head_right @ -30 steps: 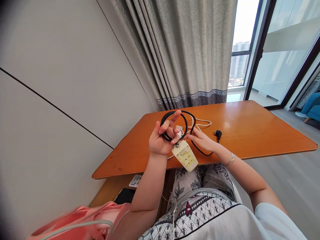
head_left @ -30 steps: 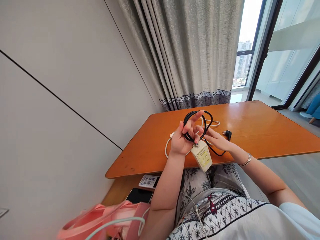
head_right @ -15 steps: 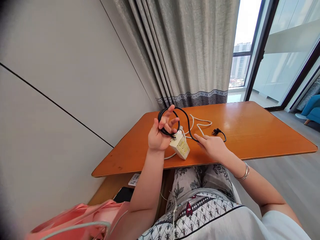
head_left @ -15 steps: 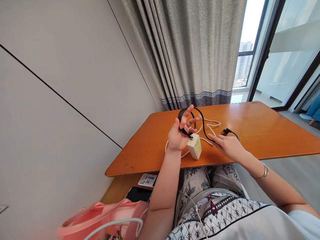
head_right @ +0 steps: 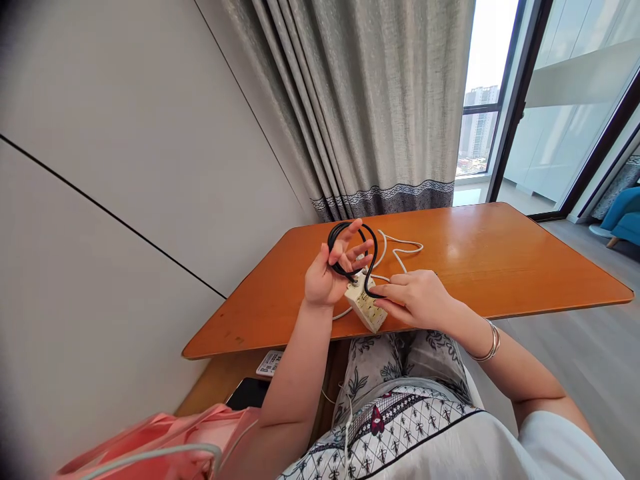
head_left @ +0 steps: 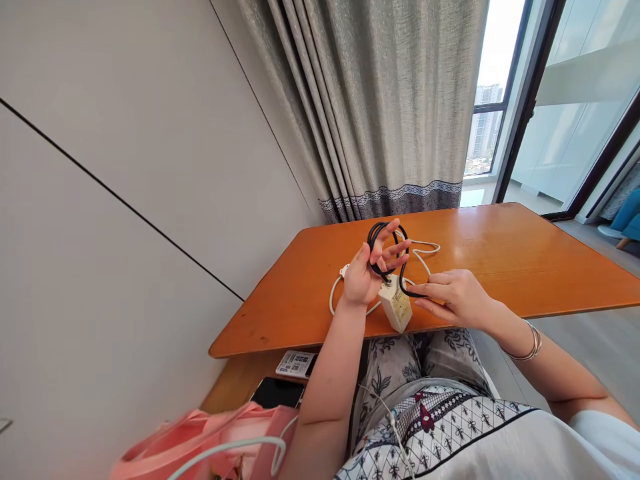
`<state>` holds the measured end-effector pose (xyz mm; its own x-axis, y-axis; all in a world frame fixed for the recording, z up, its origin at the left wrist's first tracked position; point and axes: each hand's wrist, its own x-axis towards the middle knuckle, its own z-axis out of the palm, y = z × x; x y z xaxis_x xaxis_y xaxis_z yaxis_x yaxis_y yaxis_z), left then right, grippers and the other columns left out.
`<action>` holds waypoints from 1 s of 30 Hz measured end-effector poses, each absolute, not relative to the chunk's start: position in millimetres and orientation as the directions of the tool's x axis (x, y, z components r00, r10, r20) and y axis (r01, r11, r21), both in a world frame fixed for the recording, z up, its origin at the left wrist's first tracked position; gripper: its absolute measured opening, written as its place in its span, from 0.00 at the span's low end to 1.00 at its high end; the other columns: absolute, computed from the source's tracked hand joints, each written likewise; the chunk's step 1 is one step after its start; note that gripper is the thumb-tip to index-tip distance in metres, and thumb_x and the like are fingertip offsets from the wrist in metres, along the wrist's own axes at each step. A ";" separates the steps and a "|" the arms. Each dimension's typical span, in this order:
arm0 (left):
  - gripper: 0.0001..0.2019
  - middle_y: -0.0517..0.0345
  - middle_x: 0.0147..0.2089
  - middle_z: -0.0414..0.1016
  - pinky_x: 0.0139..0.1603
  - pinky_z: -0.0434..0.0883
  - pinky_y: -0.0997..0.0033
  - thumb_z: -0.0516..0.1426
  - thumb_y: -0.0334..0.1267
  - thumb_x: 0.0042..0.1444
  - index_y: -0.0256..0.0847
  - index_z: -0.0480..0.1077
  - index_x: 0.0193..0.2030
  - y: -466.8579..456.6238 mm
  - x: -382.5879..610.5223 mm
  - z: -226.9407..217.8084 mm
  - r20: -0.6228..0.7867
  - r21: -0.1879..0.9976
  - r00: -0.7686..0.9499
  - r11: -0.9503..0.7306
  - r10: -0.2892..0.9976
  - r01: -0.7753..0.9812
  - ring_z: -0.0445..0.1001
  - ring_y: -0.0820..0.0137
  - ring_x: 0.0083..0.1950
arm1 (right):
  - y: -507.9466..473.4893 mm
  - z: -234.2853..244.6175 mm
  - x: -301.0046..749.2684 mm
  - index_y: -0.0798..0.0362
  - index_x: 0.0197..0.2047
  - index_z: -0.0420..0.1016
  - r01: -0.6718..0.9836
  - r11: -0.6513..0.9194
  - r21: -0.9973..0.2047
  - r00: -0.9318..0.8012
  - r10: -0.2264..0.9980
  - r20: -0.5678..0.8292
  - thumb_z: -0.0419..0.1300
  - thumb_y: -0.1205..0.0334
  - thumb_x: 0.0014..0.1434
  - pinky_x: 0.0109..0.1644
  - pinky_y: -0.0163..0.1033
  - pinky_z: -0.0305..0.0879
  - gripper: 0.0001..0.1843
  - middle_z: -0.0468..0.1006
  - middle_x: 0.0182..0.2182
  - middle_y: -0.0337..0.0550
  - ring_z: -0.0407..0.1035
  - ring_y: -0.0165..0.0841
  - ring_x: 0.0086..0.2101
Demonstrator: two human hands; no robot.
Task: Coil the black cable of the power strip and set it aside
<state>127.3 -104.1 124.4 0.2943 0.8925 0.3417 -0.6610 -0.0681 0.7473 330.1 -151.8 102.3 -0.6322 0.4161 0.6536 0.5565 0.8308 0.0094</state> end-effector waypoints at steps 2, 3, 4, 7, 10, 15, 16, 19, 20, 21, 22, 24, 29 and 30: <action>0.27 0.53 0.63 0.73 0.52 0.79 0.61 0.60 0.48 0.61 0.37 0.54 0.19 -106.0 129.0 124.9 0.326 0.748 0.292 -0.056 0.899 -0.662 0.75 0.55 0.60 | -152.3 105.6 327.9 0.53 0.51 0.80 0.528 0.849 -0.008 -0.628 0.397 0.669 0.50 0.54 0.72 0.29 0.35 0.51 0.19 0.73 0.23 0.39 0.64 0.26 0.24; 0.27 0.53 0.64 0.72 0.54 0.78 0.59 0.60 0.48 0.61 0.37 0.54 0.19 -107.0 129.8 125.3 0.319 0.751 0.294 -0.051 0.901 -0.659 0.74 0.55 0.61 | -152.2 106.7 326.4 0.53 0.50 0.80 0.517 0.856 -0.015 -0.624 0.389 0.678 0.50 0.54 0.72 0.29 0.34 0.51 0.19 0.72 0.23 0.39 0.64 0.26 0.24; 0.27 0.52 0.65 0.71 0.56 0.77 0.58 0.60 0.48 0.61 0.37 0.54 0.19 -107.9 130.6 125.8 0.318 0.754 0.299 -0.048 0.900 -0.655 0.73 0.54 0.62 | -151.9 107.4 324.9 0.54 0.50 0.80 0.507 0.861 -0.022 -0.618 0.382 0.687 0.51 0.55 0.72 0.29 0.34 0.51 0.19 0.72 0.23 0.38 0.64 0.26 0.24; 0.27 0.53 0.68 0.68 0.58 0.76 0.56 0.61 0.48 0.59 0.37 0.55 0.19 -110.1 132.3 126.7 0.332 0.756 0.316 -0.050 0.889 -0.653 0.71 0.52 0.64 | -151.4 108.8 320.7 0.55 0.48 0.80 0.475 0.879 -0.042 -0.598 0.358 0.717 0.51 0.56 0.72 0.28 0.34 0.51 0.17 0.73 0.23 0.38 0.62 0.25 0.23; 0.26 0.54 0.69 0.66 0.59 0.75 0.56 0.63 0.48 0.58 0.37 0.56 0.18 -111.0 133.2 126.2 0.369 0.751 0.327 -0.072 0.870 -0.656 0.71 0.51 0.65 | -151.9 110.9 318.1 0.56 0.47 0.79 0.447 0.892 -0.057 -0.585 0.341 0.736 0.53 0.57 0.71 0.28 0.34 0.53 0.16 0.74 0.24 0.38 0.62 0.25 0.22; 0.26 0.54 0.69 0.66 0.59 0.74 0.56 0.61 0.48 0.59 0.37 0.55 0.19 -111.5 133.9 124.3 0.350 0.754 0.319 -0.063 0.881 -0.654 0.71 0.51 0.65 | -154.1 115.1 316.6 0.54 0.48 0.78 0.410 0.908 -0.088 -0.575 0.332 0.748 0.53 0.58 0.71 0.28 0.33 0.54 0.14 0.75 0.25 0.38 0.64 0.26 0.23; 0.26 0.54 0.69 0.66 0.59 0.74 0.56 0.61 0.48 0.59 0.37 0.55 0.19 -111.9 134.2 124.3 0.341 0.755 0.318 -0.057 0.885 -0.653 0.71 0.51 0.65 | -154.3 115.8 316.1 0.53 0.48 0.78 0.410 0.908 -0.090 -0.573 0.333 0.749 0.52 0.58 0.71 0.28 0.33 0.55 0.14 0.75 0.25 0.38 0.64 0.26 0.23; 0.26 0.54 0.67 0.69 0.56 0.75 0.58 0.62 0.49 0.59 0.38 0.55 0.19 -114.6 136.0 125.5 0.324 0.774 0.335 -0.044 0.885 -0.632 0.74 0.52 0.62 | -154.4 118.5 314.0 0.52 0.47 0.78 0.415 0.907 -0.068 -0.573 0.319 0.755 0.52 0.59 0.71 0.30 0.33 0.57 0.13 0.76 0.27 0.39 0.67 0.26 0.25; 0.26 0.53 0.65 0.71 0.54 0.75 0.59 0.61 0.49 0.59 0.38 0.55 0.19 -115.7 136.8 125.8 0.323 0.785 0.346 -0.045 0.881 -0.617 0.76 0.53 0.60 | -154.3 120.1 313.1 0.52 0.47 0.78 0.419 0.906 -0.054 -0.575 0.311 0.756 0.52 0.59 0.71 0.31 0.33 0.59 0.13 0.77 0.28 0.40 0.69 0.27 0.27; 0.26 0.52 0.63 0.72 0.51 0.76 0.60 0.61 0.51 0.59 0.38 0.55 0.19 -116.8 137.7 126.0 0.326 0.800 0.356 -0.055 0.875 -0.597 0.78 0.55 0.56 | -154.1 122.1 312.2 0.52 0.47 0.78 0.430 0.902 -0.038 -0.577 0.306 0.757 0.52 0.59 0.71 0.33 0.34 0.62 0.13 0.78 0.30 0.41 0.70 0.28 0.29; 0.26 0.50 0.61 0.74 0.48 0.77 0.61 0.61 0.52 0.58 0.38 0.56 0.19 -117.8 138.6 125.7 0.339 0.816 0.366 -0.077 0.867 -0.574 0.80 0.58 0.50 | -153.8 124.8 311.4 0.51 0.48 0.78 0.447 0.894 -0.019 -0.575 0.304 0.759 0.52 0.59 0.71 0.34 0.34 0.64 0.13 0.78 0.32 0.42 0.72 0.29 0.31; 0.26 0.49 0.52 0.79 0.40 0.76 0.65 0.62 0.56 0.56 0.39 0.60 0.20 -119.2 140.5 123.8 0.386 0.836 0.379 -0.146 0.841 -0.528 0.80 0.65 0.38 | -152.9 131.5 310.2 0.50 0.48 0.78 0.505 0.863 0.017 -0.554 0.310 0.773 0.52 0.58 0.71 0.37 0.36 0.67 0.14 0.78 0.35 0.44 0.73 0.31 0.34; 0.23 0.59 0.21 0.73 0.22 0.66 0.72 0.61 0.62 0.53 0.41 0.71 0.28 -120.3 144.3 115.9 0.406 0.878 0.433 -0.211 0.805 -0.429 0.70 0.71 0.21 | -147.7 149.7 311.6 0.51 0.51 0.77 0.635 0.773 0.014 -0.436 0.343 0.832 0.56 0.51 0.69 0.36 0.36 0.70 0.16 0.75 0.42 0.47 0.72 0.32 0.35; 0.24 0.61 0.18 0.70 0.20 0.63 0.73 0.60 0.63 0.53 0.40 0.71 0.29 -120.7 144.7 115.4 0.386 0.892 0.449 -0.202 0.806 -0.404 0.68 0.72 0.19 | -146.4 152.6 312.9 0.51 0.52 0.77 0.645 0.764 0.003 -0.425 0.355 0.833 0.57 0.51 0.68 0.36 0.37 0.70 0.17 0.75 0.43 0.48 0.72 0.32 0.35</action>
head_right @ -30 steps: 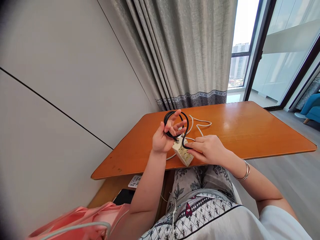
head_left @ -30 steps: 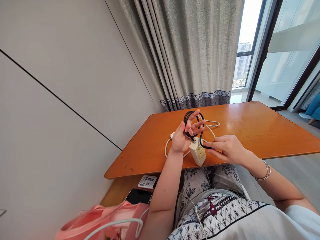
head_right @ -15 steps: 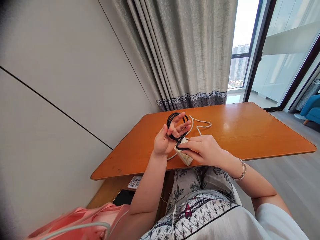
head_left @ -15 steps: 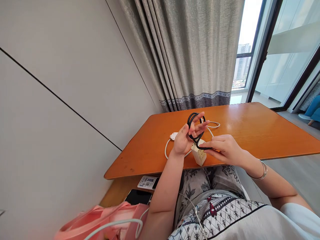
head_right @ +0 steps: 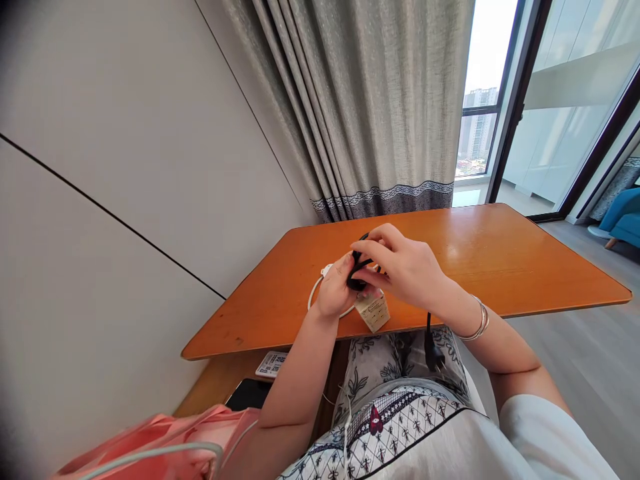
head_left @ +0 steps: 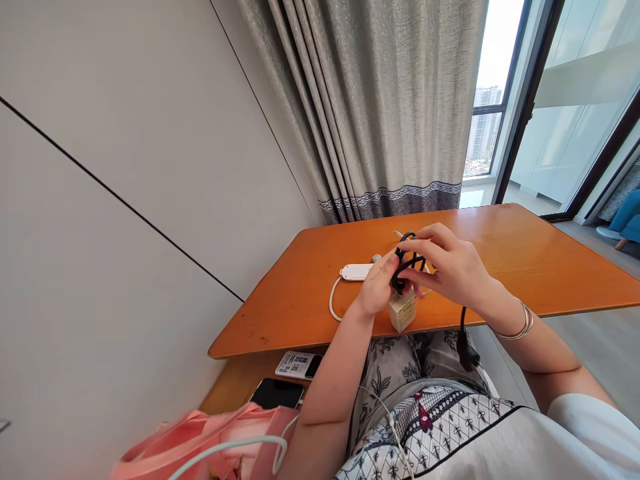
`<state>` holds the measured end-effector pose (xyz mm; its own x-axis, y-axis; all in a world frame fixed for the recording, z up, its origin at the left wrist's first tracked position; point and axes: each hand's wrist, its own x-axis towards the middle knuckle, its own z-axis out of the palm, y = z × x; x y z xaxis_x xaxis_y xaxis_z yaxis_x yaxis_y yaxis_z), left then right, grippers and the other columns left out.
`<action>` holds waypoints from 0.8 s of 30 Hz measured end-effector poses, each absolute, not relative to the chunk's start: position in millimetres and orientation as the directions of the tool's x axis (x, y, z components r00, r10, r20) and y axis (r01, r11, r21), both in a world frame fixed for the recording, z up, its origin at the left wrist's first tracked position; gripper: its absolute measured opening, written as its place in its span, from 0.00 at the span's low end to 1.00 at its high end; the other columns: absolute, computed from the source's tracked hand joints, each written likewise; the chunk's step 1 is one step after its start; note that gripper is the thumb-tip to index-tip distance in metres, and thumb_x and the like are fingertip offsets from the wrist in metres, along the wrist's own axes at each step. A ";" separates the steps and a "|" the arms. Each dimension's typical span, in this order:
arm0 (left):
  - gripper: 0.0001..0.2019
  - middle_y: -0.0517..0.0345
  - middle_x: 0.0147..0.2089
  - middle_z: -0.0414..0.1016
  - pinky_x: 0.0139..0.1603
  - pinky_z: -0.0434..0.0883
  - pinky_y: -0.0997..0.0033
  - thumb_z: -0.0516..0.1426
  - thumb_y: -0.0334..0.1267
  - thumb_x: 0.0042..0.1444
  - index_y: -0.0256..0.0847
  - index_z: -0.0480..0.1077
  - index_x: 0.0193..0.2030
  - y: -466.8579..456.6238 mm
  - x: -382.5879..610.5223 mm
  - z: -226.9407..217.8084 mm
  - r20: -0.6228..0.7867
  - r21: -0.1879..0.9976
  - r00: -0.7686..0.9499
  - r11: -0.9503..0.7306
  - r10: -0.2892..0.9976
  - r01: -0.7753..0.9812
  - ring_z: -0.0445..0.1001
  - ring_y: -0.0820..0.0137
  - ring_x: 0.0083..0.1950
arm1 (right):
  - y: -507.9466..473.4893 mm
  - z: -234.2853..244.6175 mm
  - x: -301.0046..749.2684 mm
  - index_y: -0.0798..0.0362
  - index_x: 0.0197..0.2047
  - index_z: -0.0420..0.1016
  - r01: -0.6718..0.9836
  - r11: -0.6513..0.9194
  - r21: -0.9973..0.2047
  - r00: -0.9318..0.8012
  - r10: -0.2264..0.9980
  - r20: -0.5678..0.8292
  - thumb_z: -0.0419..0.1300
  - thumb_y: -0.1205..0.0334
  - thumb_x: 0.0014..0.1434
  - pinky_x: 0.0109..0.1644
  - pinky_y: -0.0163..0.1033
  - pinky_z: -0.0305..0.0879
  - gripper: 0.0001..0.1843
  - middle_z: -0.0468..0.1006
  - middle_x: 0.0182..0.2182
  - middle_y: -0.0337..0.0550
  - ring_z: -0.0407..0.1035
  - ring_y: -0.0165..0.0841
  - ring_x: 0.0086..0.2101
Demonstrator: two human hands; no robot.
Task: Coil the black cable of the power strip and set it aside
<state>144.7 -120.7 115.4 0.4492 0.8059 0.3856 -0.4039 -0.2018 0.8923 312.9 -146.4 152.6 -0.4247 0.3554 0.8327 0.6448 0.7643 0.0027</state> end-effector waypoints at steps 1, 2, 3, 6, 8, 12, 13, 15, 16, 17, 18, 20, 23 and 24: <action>0.25 0.62 0.16 0.67 0.18 0.60 0.74 0.59 0.64 0.54 0.40 0.71 0.30 -121.3 144.9 115.5 0.369 0.903 0.461 -0.194 0.807 -0.382 0.65 0.74 0.17 | -145.1 155.2 314.5 0.50 0.53 0.76 0.648 0.762 -0.007 -0.423 0.368 0.828 0.58 0.50 0.67 0.36 0.37 0.71 0.18 0.74 0.44 0.48 0.72 0.32 0.35; 0.26 0.64 0.15 0.65 0.16 0.57 0.75 0.59 0.65 0.54 0.40 0.71 0.31 -122.0 145.0 116.3 0.358 0.910 0.467 -0.191 0.809 -0.368 0.62 0.75 0.15 | -143.9 157.6 316.5 0.50 0.54 0.76 0.644 0.765 -0.019 -0.430 0.383 0.818 0.59 0.50 0.67 0.36 0.37 0.71 0.18 0.73 0.45 0.48 0.72 0.32 0.35; 0.26 0.65 0.15 0.63 0.15 0.54 0.76 0.59 0.64 0.53 0.39 0.70 0.31 -122.9 145.0 117.5 0.349 0.916 0.473 -0.187 0.809 -0.356 0.59 0.77 0.14 | -142.7 159.9 318.8 0.50 0.55 0.75 0.632 0.774 -0.033 -0.445 0.398 0.802 0.59 0.50 0.66 0.36 0.38 0.72 0.19 0.73 0.46 0.48 0.72 0.32 0.35; 0.26 0.68 0.16 0.59 0.14 0.47 0.77 0.60 0.64 0.53 0.38 0.69 0.30 -125.4 144.2 122.4 0.336 0.922 0.488 -0.177 0.806 -0.343 0.51 0.81 0.13 | -140.0 166.4 326.1 0.49 0.57 0.74 0.557 0.827 -0.077 -0.515 0.417 0.749 0.60 0.52 0.66 0.37 0.38 0.74 0.19 0.72 0.48 0.48 0.72 0.31 0.35; 0.27 0.69 0.16 0.57 0.15 0.45 0.77 0.60 0.65 0.53 0.38 0.69 0.32 -126.3 143.0 125.2 0.334 0.924 0.507 -0.170 0.795 -0.342 0.48 0.82 0.13 | -139.6 169.9 330.5 0.48 0.58 0.74 0.523 0.847 -0.093 -0.552 0.419 0.721 0.59 0.54 0.67 0.39 0.39 0.75 0.18 0.72 0.48 0.48 0.73 0.32 0.37; 0.26 0.71 0.15 0.54 0.16 0.44 0.77 0.59 0.64 0.54 0.38 0.69 0.35 -125.4 141.3 127.2 0.341 0.925 0.556 -0.163 0.759 -0.344 0.47 0.82 0.13 | -140.6 173.5 336.2 0.50 0.59 0.73 0.583 0.810 -0.061 -0.579 0.467 0.668 0.56 0.60 0.69 0.42 0.41 0.74 0.17 0.75 0.50 0.50 0.75 0.35 0.41; 0.26 0.71 0.15 0.54 0.16 0.44 0.77 0.60 0.64 0.54 0.38 0.68 0.34 -124.8 141.3 127.1 0.341 0.924 0.560 -0.158 0.755 -0.349 0.47 0.82 0.13 | -140.4 173.9 336.7 0.51 0.59 0.73 0.607 0.793 -0.047 -0.584 0.485 0.651 0.55 0.62 0.69 0.42 0.41 0.74 0.17 0.77 0.49 0.50 0.76 0.36 0.41; 0.26 0.70 0.16 0.54 0.16 0.45 0.78 0.60 0.63 0.54 0.38 0.64 0.30 -123.4 141.8 126.9 0.332 0.923 0.550 -0.142 0.766 -0.359 0.48 0.82 0.13 | -138.5 174.8 336.9 0.52 0.58 0.74 0.643 0.765 -0.020 -0.593 0.514 0.620 0.55 0.64 0.69 0.41 0.40 0.72 0.17 0.80 0.46 0.49 0.77 0.36 0.40; 0.26 0.70 0.17 0.55 0.16 0.46 0.79 0.60 0.63 0.54 0.39 0.62 0.29 -122.7 142.2 126.9 0.323 0.923 0.543 -0.132 0.775 -0.361 0.48 0.83 0.13 | -136.8 175.3 336.6 0.52 0.58 0.74 0.653 0.758 -0.008 -0.597 0.522 0.609 0.55 0.65 0.68 0.40 0.39 0.72 0.16 0.81 0.44 0.48 0.77 0.36 0.40; 0.27 0.69 0.18 0.56 0.16 0.47 0.79 0.60 0.63 0.54 0.39 0.61 0.28 -121.8 142.6 127.2 0.313 0.925 0.537 -0.123 0.783 -0.359 0.48 0.84 0.13 | -134.8 176.0 336.1 0.53 0.57 0.75 0.660 0.751 0.000 -0.602 0.529 0.598 0.55 0.66 0.68 0.39 0.38 0.71 0.16 0.82 0.43 0.48 0.77 0.35 0.39; 0.27 0.68 0.19 0.59 0.16 0.47 0.79 0.60 0.63 0.54 0.39 0.60 0.27 -120.9 142.9 127.6 0.304 0.928 0.536 -0.116 0.787 -0.355 0.48 0.84 0.14 | -132.6 177.0 335.7 0.53 0.56 0.76 0.665 0.746 0.005 -0.606 0.536 0.589 0.56 0.67 0.67 0.39 0.37 0.70 0.16 0.82 0.42 0.47 0.77 0.35 0.39; 0.28 0.64 0.22 0.64 0.15 0.46 0.80 0.59 0.64 0.54 0.39 0.59 0.26 -119.0 142.8 128.7 0.291 0.934 0.557 -0.103 0.778 -0.343 0.47 0.86 0.14 | -128.3 179.7 335.3 0.54 0.54 0.77 0.668 0.745 0.003 -0.615 0.548 0.567 0.56 0.69 0.66 0.38 0.36 0.68 0.16 0.83 0.40 0.47 0.77 0.34 0.38; 0.31 0.62 0.22 0.66 0.15 0.43 0.80 0.56 0.68 0.53 0.39 0.57 0.25 -117.1 140.9 129.6 0.270 0.944 0.621 -0.076 0.735 -0.321 0.45 0.86 0.13 | -123.4 186.9 337.9 0.53 0.50 0.80 0.626 0.777 -0.073 -0.637 0.563 0.527 0.56 0.68 0.66 0.37 0.35 0.65 0.13 0.83 0.38 0.45 0.76 0.32 0.36; 0.32 0.64 0.20 0.64 0.14 0.43 0.80 0.56 0.70 0.52 0.40 0.57 0.25 -117.0 140.0 129.4 0.264 0.947 0.646 -0.067 0.717 -0.313 0.44 0.86 0.13 | -122.1 190.0 339.9 0.53 0.48 0.81 0.590 0.797 -0.129 -0.655 0.566 0.501 0.57 0.66 0.66 0.36 0.35 0.64 0.13 0.83 0.37 0.44 0.75 0.31 0.34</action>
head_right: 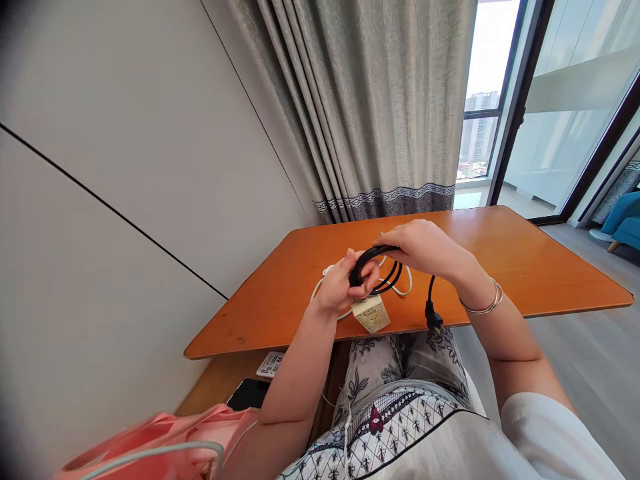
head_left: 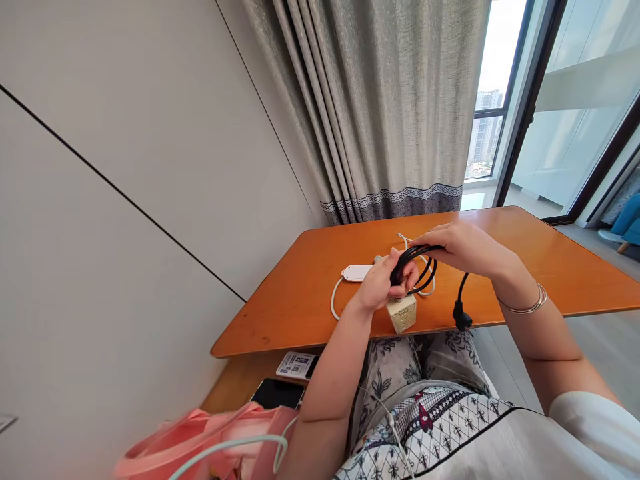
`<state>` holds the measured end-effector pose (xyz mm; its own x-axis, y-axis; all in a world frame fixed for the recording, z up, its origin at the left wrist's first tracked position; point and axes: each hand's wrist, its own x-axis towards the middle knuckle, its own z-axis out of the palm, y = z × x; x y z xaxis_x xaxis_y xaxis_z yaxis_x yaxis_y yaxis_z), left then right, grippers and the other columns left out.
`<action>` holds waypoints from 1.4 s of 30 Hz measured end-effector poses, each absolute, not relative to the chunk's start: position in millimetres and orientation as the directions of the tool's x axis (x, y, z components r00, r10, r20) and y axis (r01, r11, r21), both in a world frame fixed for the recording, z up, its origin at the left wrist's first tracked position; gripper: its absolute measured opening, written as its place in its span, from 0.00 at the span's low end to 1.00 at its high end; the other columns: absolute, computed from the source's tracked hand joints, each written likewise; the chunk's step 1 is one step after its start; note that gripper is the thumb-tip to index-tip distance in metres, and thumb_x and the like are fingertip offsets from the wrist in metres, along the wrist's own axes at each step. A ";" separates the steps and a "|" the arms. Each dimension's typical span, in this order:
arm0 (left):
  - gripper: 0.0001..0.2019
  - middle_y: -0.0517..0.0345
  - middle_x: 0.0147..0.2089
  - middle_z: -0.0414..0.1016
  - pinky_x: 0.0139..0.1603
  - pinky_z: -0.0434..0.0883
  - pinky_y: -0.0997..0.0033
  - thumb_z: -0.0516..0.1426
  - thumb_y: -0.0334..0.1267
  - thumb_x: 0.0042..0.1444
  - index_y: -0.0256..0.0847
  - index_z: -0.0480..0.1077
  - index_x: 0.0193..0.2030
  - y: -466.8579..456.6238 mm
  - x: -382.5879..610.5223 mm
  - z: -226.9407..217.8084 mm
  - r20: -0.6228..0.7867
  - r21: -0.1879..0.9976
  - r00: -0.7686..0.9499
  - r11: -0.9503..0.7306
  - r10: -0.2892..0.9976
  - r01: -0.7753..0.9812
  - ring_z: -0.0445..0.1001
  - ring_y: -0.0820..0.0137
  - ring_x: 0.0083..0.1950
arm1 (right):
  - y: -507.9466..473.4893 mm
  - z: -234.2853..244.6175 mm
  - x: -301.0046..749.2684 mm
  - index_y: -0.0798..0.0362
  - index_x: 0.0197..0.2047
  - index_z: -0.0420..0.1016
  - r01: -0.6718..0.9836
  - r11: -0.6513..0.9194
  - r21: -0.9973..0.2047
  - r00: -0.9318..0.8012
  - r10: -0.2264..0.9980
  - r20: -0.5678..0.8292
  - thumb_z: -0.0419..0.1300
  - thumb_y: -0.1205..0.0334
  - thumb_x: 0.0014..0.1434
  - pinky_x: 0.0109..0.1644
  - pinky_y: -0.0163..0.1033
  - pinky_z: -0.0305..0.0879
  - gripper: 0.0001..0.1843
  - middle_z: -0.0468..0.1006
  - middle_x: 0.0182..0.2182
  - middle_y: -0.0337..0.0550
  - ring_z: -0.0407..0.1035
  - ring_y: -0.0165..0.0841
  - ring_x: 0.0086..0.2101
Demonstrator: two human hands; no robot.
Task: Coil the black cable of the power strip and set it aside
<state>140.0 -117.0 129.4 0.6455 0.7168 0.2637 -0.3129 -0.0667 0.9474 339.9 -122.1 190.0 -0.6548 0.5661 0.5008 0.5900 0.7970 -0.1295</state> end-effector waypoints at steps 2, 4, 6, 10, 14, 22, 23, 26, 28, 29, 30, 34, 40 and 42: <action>0.32 0.67 0.18 0.60 0.14 0.43 0.81 0.56 0.71 0.51 0.40 0.57 0.25 -118.0 138.2 128.3 0.248 0.954 0.684 -0.051 0.685 -0.295 0.43 0.85 0.14 | -118.9 196.4 345.4 0.54 0.47 0.82 0.505 0.815 -0.283 -0.704 0.579 0.411 0.58 0.60 0.67 0.33 0.34 0.63 0.12 0.83 0.33 0.43 0.72 0.28 0.29; 0.31 0.69 0.17 0.56 0.15 0.45 0.81 0.58 0.68 0.52 0.40 0.57 0.26 -119.9 137.3 126.9 0.226 0.959 0.713 -0.024 0.664 -0.282 0.43 0.85 0.15 | -114.1 201.1 351.6 0.56 0.45 0.82 0.440 0.783 -0.439 -0.747 0.591 0.305 0.61 0.53 0.65 0.28 0.32 0.60 0.16 0.80 0.27 0.41 0.67 0.25 0.22; 0.29 0.70 0.17 0.53 0.15 0.45 0.82 0.59 0.66 0.53 0.40 0.57 0.26 -121.8 137.4 125.8 0.204 0.960 0.734 0.014 0.648 -0.279 0.42 0.84 0.16 | -107.2 202.1 356.7 0.59 0.41 0.82 0.401 0.726 -0.559 -0.772 0.596 0.221 0.63 0.47 0.62 0.24 0.31 0.56 0.20 0.75 0.21 0.37 0.62 0.23 0.19; 0.28 0.72 0.17 0.47 0.15 0.43 0.83 0.60 0.63 0.54 0.40 0.56 0.25 -122.6 139.0 126.0 0.193 0.950 0.770 0.079 0.609 -0.301 0.40 0.84 0.17 | -91.8 193.0 360.1 0.60 0.32 0.80 0.295 0.617 -0.730 -0.826 0.548 0.129 0.65 0.43 0.58 0.20 0.29 0.51 0.24 0.71 0.17 0.35 0.59 0.20 0.17; 0.29 0.72 0.17 0.47 0.14 0.42 0.83 0.60 0.62 0.54 0.41 0.54 0.23 -121.6 139.2 128.0 0.173 0.944 0.789 0.131 0.590 -0.304 0.39 0.84 0.16 | -83.8 178.9 356.1 0.60 0.29 0.78 0.169 0.519 -0.838 -0.842 0.517 0.151 0.65 0.42 0.58 0.19 0.28 0.51 0.26 0.76 0.20 0.40 0.58 0.20 0.17; 0.28 0.70 0.14 0.50 0.13 0.46 0.83 0.58 0.59 0.59 0.41 0.51 0.23 -117.9 137.0 123.7 0.231 0.886 0.741 0.178 0.630 -0.428 0.42 0.83 0.13 | -81.8 146.5 340.0 0.60 0.34 0.76 -0.090 0.322 -0.943 -0.760 0.589 0.274 0.58 0.31 0.58 0.15 0.29 0.41 0.34 0.70 0.16 0.35 0.50 0.19 0.13; 0.27 0.69 0.14 0.53 0.13 0.47 0.82 0.56 0.58 0.61 0.41 0.51 0.23 -116.9 136.6 122.5 0.241 0.870 0.716 0.182 0.655 -0.459 0.41 0.83 0.13 | -82.1 141.9 337.6 0.60 0.33 0.75 -0.132 0.295 -0.946 -0.721 0.627 0.296 0.58 0.31 0.58 0.15 0.29 0.39 0.34 0.70 0.18 0.35 0.48 0.18 0.13; 0.28 0.60 0.16 0.67 0.12 0.45 0.82 0.49 0.57 0.66 0.41 0.49 0.22 -115.0 136.2 120.7 0.218 0.824 0.648 0.218 0.730 -0.523 0.40 0.85 0.11 | -85.3 128.5 330.9 0.57 0.33 0.73 -0.217 0.262 -0.940 -0.588 0.734 0.340 0.62 0.32 0.55 0.15 0.30 0.39 0.31 0.72 0.23 0.36 0.47 0.17 0.14; 0.28 0.50 0.24 0.77 0.12 0.45 0.82 0.44 0.58 0.68 0.40 0.48 0.22 -115.7 137.0 121.4 0.179 0.797 0.613 0.252 0.769 -0.549 0.44 0.85 0.10 | -89.7 119.5 327.0 0.56 0.34 0.73 -0.218 0.255 -0.942 -0.511 0.792 0.333 0.62 0.31 0.54 0.15 0.30 0.43 0.32 0.72 0.24 0.36 0.51 0.19 0.15; 0.28 0.45 0.29 0.80 0.12 0.46 0.82 0.42 0.58 0.68 0.40 0.47 0.22 -116.7 137.6 122.2 0.162 0.783 0.595 0.265 0.787 -0.563 0.47 0.85 0.10 | -92.5 115.0 325.2 0.55 0.34 0.73 -0.204 0.249 -0.947 -0.482 0.816 0.318 0.59 0.30 0.55 0.16 0.31 0.46 0.32 0.72 0.23 0.37 0.52 0.21 0.15; 0.28 0.41 0.34 0.82 0.12 0.47 0.82 0.42 0.58 0.68 0.40 0.47 0.22 -118.0 138.2 123.2 0.148 0.770 0.578 0.273 0.802 -0.576 0.50 0.85 0.10 | -95.6 110.4 323.7 0.55 0.35 0.73 -0.185 0.243 -0.952 -0.459 0.835 0.303 0.56 0.29 0.57 0.16 0.32 0.48 0.33 0.72 0.23 0.37 0.54 0.22 0.16; 0.28 0.39 0.49 0.82 0.12 0.51 0.82 0.45 0.58 0.67 0.39 0.48 0.22 -123.8 139.7 127.4 0.126 0.731 0.506 0.265 0.853 -0.628 0.61 0.84 0.14 | -107.3 94.0 320.1 0.54 0.41 0.73 -0.149 0.273 -0.950 -0.402 0.862 0.310 0.51 0.33 0.64 0.21 0.34 0.56 0.30 0.75 0.32 0.41 0.58 0.23 0.19; 0.29 0.48 0.61 0.75 0.14 0.58 0.84 0.55 0.57 0.62 0.39 0.50 0.21 -125.3 135.1 131.7 0.238 0.737 0.336 0.056 0.911 -0.674 0.80 0.73 0.36 | -116.7 72.0 323.6 0.55 0.63 0.58 0.015 0.313 -0.950 -0.466 0.842 0.270 0.53 0.50 0.68 0.34 0.37 0.68 0.26 0.70 0.29 0.35 0.68 0.29 0.27; 0.29 0.51 0.63 0.73 0.18 0.66 0.84 0.58 0.58 0.59 0.39 0.50 0.21 -124.6 133.5 132.6 0.280 0.752 0.313 -0.004 0.907 -0.660 0.80 0.67 0.48 | -120.4 64.1 327.0 0.57 0.67 0.52 0.145 0.402 -0.904 -0.492 0.822 0.286 0.51 0.55 0.69 0.37 0.39 0.70 0.28 0.70 0.30 0.36 0.68 0.30 0.29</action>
